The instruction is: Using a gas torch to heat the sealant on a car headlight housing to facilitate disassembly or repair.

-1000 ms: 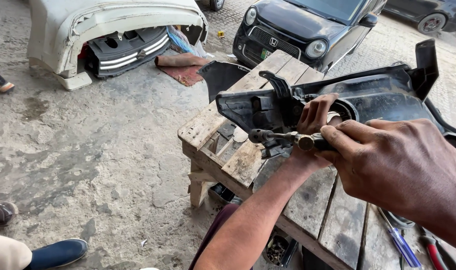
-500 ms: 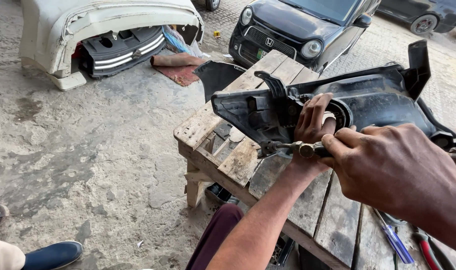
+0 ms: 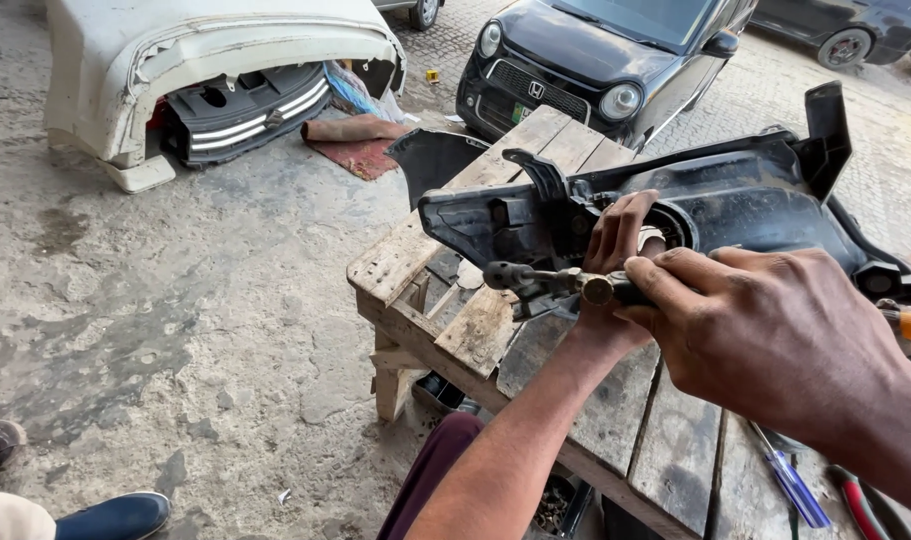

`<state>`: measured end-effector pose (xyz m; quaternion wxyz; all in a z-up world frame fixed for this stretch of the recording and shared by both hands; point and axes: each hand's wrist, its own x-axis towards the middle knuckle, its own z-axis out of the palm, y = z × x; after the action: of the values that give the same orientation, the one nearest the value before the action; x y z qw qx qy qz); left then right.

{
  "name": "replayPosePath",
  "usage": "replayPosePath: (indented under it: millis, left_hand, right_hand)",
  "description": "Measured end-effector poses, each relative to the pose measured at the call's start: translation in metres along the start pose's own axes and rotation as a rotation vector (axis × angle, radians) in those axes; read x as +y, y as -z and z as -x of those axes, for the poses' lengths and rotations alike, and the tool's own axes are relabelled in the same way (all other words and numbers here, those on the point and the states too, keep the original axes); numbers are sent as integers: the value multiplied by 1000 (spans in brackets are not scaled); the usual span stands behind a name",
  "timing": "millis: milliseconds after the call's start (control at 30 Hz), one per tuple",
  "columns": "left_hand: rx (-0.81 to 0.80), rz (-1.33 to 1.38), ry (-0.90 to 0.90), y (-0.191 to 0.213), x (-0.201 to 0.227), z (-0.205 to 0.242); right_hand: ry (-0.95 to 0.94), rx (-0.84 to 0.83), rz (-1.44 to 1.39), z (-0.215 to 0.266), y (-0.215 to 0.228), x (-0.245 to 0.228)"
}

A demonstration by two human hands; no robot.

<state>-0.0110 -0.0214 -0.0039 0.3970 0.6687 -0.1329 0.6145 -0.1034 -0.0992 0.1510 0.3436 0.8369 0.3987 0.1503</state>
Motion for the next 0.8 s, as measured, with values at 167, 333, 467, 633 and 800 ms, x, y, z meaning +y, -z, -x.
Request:
replayPosePath:
  millis: [167,333,467,633,800]
  left_hand:
    - [-62,74,183,-1,-3,2]
    - [-119,46,194,-8,-10,0]
    - [-90,143,-1,22,17,-38]
    - [-133,-67,52,-6,-10,8]
    - [-257,-94,126,-7,-13,7]
  right_hand:
    - [71,491,-8,3,5,2]
    - [48,615,-34,3,7,7]
    - [-35,650,-13,3,16,10]
    - [-81,742,-11,5,14,21]
    - [-107,673,33,7,-1,39]
